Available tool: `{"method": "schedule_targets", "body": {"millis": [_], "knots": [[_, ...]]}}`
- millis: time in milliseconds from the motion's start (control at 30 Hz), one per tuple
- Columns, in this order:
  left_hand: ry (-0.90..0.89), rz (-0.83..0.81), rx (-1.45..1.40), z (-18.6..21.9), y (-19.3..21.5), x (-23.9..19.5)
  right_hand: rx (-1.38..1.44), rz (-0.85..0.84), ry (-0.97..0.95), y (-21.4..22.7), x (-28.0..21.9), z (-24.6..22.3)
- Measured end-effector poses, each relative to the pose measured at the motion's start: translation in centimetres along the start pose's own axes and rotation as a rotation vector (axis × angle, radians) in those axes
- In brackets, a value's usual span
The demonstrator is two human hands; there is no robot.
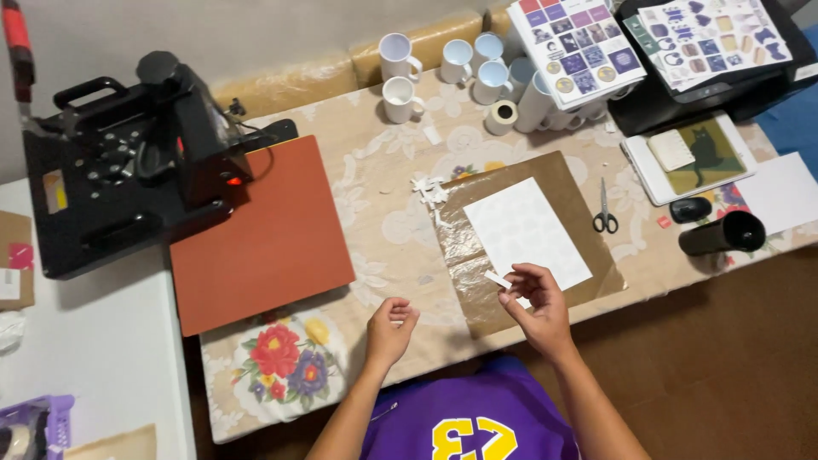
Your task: Preparing vinyl designs by peeling and positioning them on a transfer sheet and adjusting the settings on a heat press machine.
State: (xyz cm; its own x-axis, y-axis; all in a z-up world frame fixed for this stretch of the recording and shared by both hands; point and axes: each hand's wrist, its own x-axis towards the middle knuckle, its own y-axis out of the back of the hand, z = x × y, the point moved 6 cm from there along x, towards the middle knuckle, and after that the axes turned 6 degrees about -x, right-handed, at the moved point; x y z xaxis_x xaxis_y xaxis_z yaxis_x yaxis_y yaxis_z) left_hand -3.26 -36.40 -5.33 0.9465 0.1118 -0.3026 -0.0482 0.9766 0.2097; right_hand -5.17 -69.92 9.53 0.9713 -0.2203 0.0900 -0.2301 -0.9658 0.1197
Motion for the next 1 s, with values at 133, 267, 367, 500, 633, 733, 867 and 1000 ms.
{"method": "schedule_targets", "body": {"millis": [133, 267, 367, 500, 633, 733, 867, 1000], "knots": [[0.129, -0.197, 0.062, -0.3, -12.0, 3.3, -0.009, 0.043, -0.025, 6.2, 3.8, 4.4], [0.246, -0.224, 0.092, 2.4, -22.0, 4.8, -0.004, 0.08, -0.082, 13.6, 8.2, 12.4], [0.459, -0.059, 0.136, -0.2, -27.1, 6.9, 0.006, 0.112, -0.187, 18.1, 10.5, 17.3], [0.643, 0.224, 0.074, 2.5, -29.4, 5.8, -0.06, 0.063, -0.405, 20.9, 11.8, 22.2], [0.694, 0.353, 0.072, 7.8, -29.2, 4.1, -0.154, -0.038, -0.499, 20.4, 12.3, 23.0], [0.697, 0.382, 0.064, 7.3, -29.9, 4.7, -0.127, -0.065, -0.536, 20.2, 12.3, 22.5], [0.687, 0.409, 0.104, 6.8, -30.2, 4.9, -0.216, -0.126, -0.508, 19.9, 12.7, 21.2], [0.695, 0.393, 0.109, 5.7, -30.6, 5.0, -0.235, -0.165, -0.463, 19.9, 12.6, 20.5]]}}
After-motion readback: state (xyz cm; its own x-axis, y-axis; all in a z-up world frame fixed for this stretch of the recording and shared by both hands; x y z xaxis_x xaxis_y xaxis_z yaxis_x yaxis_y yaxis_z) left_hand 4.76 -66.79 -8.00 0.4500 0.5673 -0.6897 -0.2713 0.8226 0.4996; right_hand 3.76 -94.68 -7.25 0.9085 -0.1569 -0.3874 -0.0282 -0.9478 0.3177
